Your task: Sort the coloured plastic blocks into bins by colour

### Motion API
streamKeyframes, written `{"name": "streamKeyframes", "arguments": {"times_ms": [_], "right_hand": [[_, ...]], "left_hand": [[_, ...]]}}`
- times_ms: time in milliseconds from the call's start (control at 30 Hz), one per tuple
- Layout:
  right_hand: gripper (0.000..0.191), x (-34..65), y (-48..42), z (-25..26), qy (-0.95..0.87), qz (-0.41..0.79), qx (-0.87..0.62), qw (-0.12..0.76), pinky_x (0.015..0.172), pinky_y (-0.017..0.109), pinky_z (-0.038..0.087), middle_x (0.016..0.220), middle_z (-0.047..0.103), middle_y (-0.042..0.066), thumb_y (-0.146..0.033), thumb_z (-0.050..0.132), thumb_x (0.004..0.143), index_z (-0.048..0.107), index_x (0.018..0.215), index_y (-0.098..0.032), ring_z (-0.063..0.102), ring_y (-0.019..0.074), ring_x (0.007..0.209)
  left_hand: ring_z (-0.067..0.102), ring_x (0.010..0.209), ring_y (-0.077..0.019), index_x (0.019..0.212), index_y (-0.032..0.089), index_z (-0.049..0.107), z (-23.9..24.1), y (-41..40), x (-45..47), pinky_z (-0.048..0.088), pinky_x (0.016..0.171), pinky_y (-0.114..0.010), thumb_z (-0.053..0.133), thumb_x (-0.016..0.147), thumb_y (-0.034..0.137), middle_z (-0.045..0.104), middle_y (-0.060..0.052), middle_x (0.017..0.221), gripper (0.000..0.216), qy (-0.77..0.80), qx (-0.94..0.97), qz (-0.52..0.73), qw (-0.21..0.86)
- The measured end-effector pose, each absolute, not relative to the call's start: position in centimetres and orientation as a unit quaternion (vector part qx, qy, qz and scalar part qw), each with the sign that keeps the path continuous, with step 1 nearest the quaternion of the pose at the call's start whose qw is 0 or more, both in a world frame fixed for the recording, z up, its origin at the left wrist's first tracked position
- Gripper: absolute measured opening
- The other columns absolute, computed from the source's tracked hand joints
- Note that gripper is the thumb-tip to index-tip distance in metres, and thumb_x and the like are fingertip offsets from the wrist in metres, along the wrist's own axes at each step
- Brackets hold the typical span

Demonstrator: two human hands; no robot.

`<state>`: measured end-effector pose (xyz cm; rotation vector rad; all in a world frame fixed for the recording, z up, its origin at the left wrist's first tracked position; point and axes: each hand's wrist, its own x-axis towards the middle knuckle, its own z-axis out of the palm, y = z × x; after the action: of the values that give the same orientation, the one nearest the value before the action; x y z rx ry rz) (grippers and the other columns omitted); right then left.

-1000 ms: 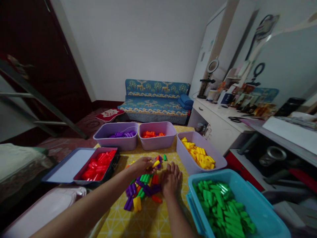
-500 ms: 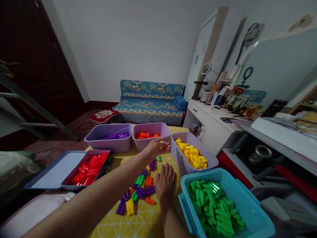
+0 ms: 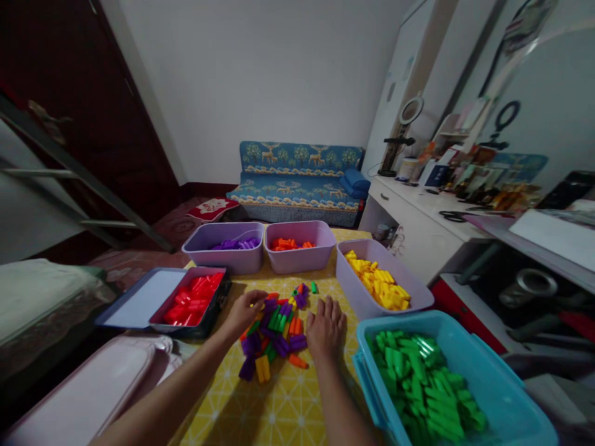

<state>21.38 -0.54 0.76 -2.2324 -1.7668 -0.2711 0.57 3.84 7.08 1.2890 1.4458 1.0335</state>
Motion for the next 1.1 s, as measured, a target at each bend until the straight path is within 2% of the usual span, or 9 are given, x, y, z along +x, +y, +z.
{"name": "streamKeyframes", "arguments": {"times_ms": [167, 300, 367, 467, 633, 733, 867, 1000, 1100], "right_hand": [[0.047, 21.3, -0.6, 0.8, -0.615, -0.102, -0.769, 0.138, 0.109, 0.044, 0.025, 0.150, 0.045, 0.012, -0.031, 0.041, 0.094, 0.051, 0.137, -0.016, 0.033, 0.0291, 0.139], [0.046, 21.3, -0.8, 1.0, -0.619, -0.106, -0.765, 0.140, 0.109, 0.043, 0.026, 0.148, 0.046, 0.013, -0.032, 0.041, 0.095, 0.052, 0.137, -0.015, 0.035, 0.0285, 0.138], [0.046, 21.3, -0.8, 1.1, -0.620, -0.105, -0.765, 0.140, 0.109, 0.043, 0.026, 0.148, 0.046, 0.013, -0.031, 0.040, 0.095, 0.053, 0.136, -0.015, 0.035, 0.0284, 0.138], [0.045, 21.3, -0.7, 1.1, -0.619, -0.100, -0.766, 0.140, 0.109, 0.043, 0.026, 0.148, 0.046, 0.013, -0.030, 0.039, 0.095, 0.053, 0.135, -0.015, 0.035, 0.0282, 0.138], [0.046, 21.4, -0.6, 0.8, -0.617, -0.098, -0.770, 0.134, 0.109, 0.044, 0.026, 0.149, 0.045, 0.013, -0.030, 0.039, 0.095, 0.053, 0.136, -0.015, 0.033, 0.0286, 0.139], [0.047, 21.4, -0.6, 0.7, -0.617, -0.103, -0.769, 0.128, 0.109, 0.045, 0.026, 0.149, 0.045, 0.013, -0.031, 0.038, 0.095, 0.053, 0.136, -0.015, 0.034, 0.0289, 0.139], [0.047, 21.4, -0.7, 0.8, -0.623, -0.113, -0.763, 0.128, 0.108, 0.044, 0.027, 0.148, 0.046, 0.014, -0.031, 0.036, 0.096, 0.053, 0.136, -0.014, 0.035, 0.0286, 0.138], [0.046, 21.3, -0.7, 0.9, -0.623, -0.112, -0.764, 0.125, 0.108, 0.043, 0.028, 0.148, 0.047, 0.013, -0.030, 0.038, 0.095, 0.053, 0.136, -0.014, 0.036, 0.0287, 0.138], [0.046, 21.3, -0.7, 1.0, -0.621, -0.112, -0.766, 0.122, 0.108, 0.044, 0.028, 0.148, 0.047, 0.013, -0.029, 0.038, 0.095, 0.054, 0.136, -0.014, 0.036, 0.0291, 0.138]], "left_hand": [[0.062, 0.101, -0.0225, 0.095, 0.021, 0.074, 5.8, 0.7, 1.0, 0.045, 0.095, -0.038, 0.058, 0.080, 0.012, 0.073, -0.007, 0.104, 0.023, 0.513, 0.750, 0.348, 0.232], [0.060, 0.106, -0.0251, 0.102, 0.024, 0.073, 5.9, -0.7, 2.1, 0.044, 0.095, -0.040, 0.060, 0.083, 0.023, 0.071, -0.007, 0.107, 0.023, 0.490, 0.799, 0.296, 0.183], [0.055, 0.114, -0.0285, 0.113, 0.025, 0.070, 6.0, -1.0, 2.6, 0.042, 0.098, -0.043, 0.063, 0.079, 0.024, 0.068, -0.008, 0.118, 0.034, 0.503, 0.806, 0.264, 0.168], [0.047, 0.124, -0.0321, 0.125, 0.025, 0.064, 6.2, -1.3, 3.2, 0.037, 0.104, -0.046, 0.061, 0.073, 0.017, 0.062, -0.010, 0.130, 0.053, 0.523, 0.807, 0.217, 0.166], [0.044, 0.127, -0.0337, 0.126, 0.021, 0.064, 6.3, -1.0, 3.9, 0.030, 0.108, -0.048, 0.051, 0.070, 0.006, 0.060, -0.014, 0.131, 0.059, 0.530, 0.800, 0.210, 0.186], [0.049, 0.122, -0.0314, 0.120, 0.024, 0.068, 6.3, -0.5, 3.6, 0.032, 0.107, -0.047, 0.049, 0.074, 0.006, 0.066, -0.011, 0.122, 0.052, 0.527, 0.790, 0.235, 0.207], [0.058, 0.111, -0.0279, 0.108, 0.025, 0.072, 6.2, 0.7, 2.8, 0.038, 0.103, -0.043, 0.053, 0.079, 0.011, 0.071, -0.009, 0.110, 0.037, 0.541, 0.713, 0.356, 0.268], [0.065, 0.093, -0.0229, 0.097, 0.020, 0.071, 6.2, 1.6, 2.3, 0.049, 0.087, -0.034, 0.067, 0.075, 0.021, 0.072, -0.007, 0.096, 0.023, 0.518, 0.532, 0.513, 0.431], [0.066, 0.072, -0.0174, 0.102, 0.017, 0.066, 6.6, 1.6, 2.5, 0.050, 0.065, -0.027, 0.077, 0.069, 0.040, 0.069, -0.005, 0.083, 0.042, 0.445, 0.389, 0.549, 0.591]]}}
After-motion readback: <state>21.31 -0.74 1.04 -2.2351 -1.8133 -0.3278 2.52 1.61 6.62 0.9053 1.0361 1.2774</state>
